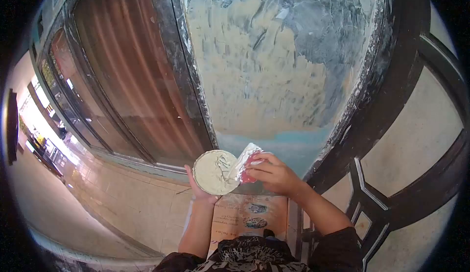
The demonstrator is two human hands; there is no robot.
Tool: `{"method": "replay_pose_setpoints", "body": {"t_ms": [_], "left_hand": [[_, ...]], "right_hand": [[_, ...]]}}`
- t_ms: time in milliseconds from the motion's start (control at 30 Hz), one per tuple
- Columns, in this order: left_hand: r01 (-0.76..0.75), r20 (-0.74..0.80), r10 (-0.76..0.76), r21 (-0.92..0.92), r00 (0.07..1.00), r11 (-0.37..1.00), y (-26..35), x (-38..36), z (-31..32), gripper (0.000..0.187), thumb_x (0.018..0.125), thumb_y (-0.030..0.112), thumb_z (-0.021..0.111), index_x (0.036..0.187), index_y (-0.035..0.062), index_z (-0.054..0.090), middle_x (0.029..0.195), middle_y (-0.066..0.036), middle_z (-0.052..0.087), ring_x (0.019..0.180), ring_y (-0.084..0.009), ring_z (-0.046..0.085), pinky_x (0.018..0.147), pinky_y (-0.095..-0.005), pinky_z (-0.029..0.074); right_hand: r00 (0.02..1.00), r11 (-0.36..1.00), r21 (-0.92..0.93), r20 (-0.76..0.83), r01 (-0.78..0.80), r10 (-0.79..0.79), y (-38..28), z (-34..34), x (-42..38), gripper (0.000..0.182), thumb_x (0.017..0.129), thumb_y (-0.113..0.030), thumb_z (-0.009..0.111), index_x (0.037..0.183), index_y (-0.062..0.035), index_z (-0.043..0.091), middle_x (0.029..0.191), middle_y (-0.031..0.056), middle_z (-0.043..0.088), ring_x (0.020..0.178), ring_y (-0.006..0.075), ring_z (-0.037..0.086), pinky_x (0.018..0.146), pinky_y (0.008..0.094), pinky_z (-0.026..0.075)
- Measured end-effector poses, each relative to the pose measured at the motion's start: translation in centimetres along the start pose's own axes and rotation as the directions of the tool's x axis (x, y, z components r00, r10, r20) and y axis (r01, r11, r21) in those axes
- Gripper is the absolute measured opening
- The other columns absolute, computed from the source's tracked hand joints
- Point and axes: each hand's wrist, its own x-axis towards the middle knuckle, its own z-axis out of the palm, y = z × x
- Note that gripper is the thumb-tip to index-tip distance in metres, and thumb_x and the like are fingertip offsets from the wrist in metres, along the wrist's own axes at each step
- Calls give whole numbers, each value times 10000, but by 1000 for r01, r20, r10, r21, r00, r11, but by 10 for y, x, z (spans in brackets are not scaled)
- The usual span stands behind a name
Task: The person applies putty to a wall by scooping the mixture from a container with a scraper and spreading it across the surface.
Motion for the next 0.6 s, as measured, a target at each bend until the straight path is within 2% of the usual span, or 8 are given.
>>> {"method": "replay_pose_setpoints", "body": {"t_ms": [67, 100, 167, 200, 267, 367, 567, 600], "left_hand": [[86, 113, -78, -66, 990, 994, -4, 0, 4, 1019, 898, 871, 344, 1543, 84, 403, 1563, -164, 434, 1379, -444, 469, 1073, -718, 415], [85, 113, -77, -67, 991, 994, -6, -1, 8, 1019, 898, 871, 344, 1543, 84, 403, 1563, -164, 434, 1379, -444, 469, 1073, -718, 415], [119, 131, -106, -103, 986, 987, -10, -2, 16, 1030, 872, 899, 330, 1560, 133, 379, 1595, -157, 383, 1389, -500, 429, 994, -849, 364], [120, 129, -106, -105, 986, 987, -13, -1, 13, 1030, 872, 899, 330, 1560, 133, 379, 1595, -157, 383, 1389, -500, 429, 994, -849, 364], [119, 164, -101, -108, 981, 987, -20, 0, 4, 1022, 866, 909, 305, 1563, 166, 379, 1603, -151, 373, 1396, -508, 417, 969, -875, 350], [77, 158, -59, -115, 986, 990, -28, -2, -3, 1027, 868, 908, 290, 1556, 152, 389, 1589, -159, 394, 1385, -508, 429, 972, -862, 368], [3, 114, 8, -95, 993, 995, -40, 0, -4, 1029, 871, 912, 260, 1525, 137, 434, 1530, -182, 463, 1335, -512, 485, 921, -847, 420], [-9, 101, 20, -113, 995, 994, -43, 0, -5, 1028, 872, 911, 260, 1525, 136, 433, 1529, -183, 463, 1335, -511, 486, 925, -844, 420]], "right_hand": [[997, 999, -34, -69, -30, 27, 12, -5, -7, 395, 697, 83, 695, 1071, -40, 721, 1117, 91, 728, 1100, 328, 655, 950, 408, 553], [997, 999, -33, -68, -29, 26, 19, -6, -12, 395, 697, 83, 695, 1071, -40, 721, 1117, 91, 728, 1100, 328, 655, 950, 408, 553], [972, 981, -67, -163, -181, 168, 38, -9, -27, 338, 737, 100, 673, 1047, -26, 724, 1067, 119, 734, 1035, 318, 669, 905, 395, 555], [972, 981, -66, -161, -182, 170, 52, -11, -37, 338, 737, 100, 673, 1047, -26, 724, 1067, 119, 734, 1035, 318, 669, 905, 395, 555], [818, 840, -99, -314, -534, 483, 88, -14, -60, 243, 824, 58, 654, 1049, -12, 714, 1022, 138, 734, 972, 341, 667, 861, 404, 547], [682, 728, -47, -396, -684, 615, 139, -20, -90, 171, 895, -14, 638, 1053, -11, 704, 1005, 148, 729, 951, 379, 655, 847, 435, 533], [659, 648, -136, -240, -750, 713, 177, 20, -125, 181, 948, -159, 637, 1063, -44, 717, 1020, 172, 721, 975, 392, 660, 849, 465, 526], [656, 639, -151, -199, -755, 728, 181, 26, -127, 188, 934, -123, 658, 1109, -65, 697, 1070, 106, 725, 1019, 369, 638, 840, 487, 525]]}}
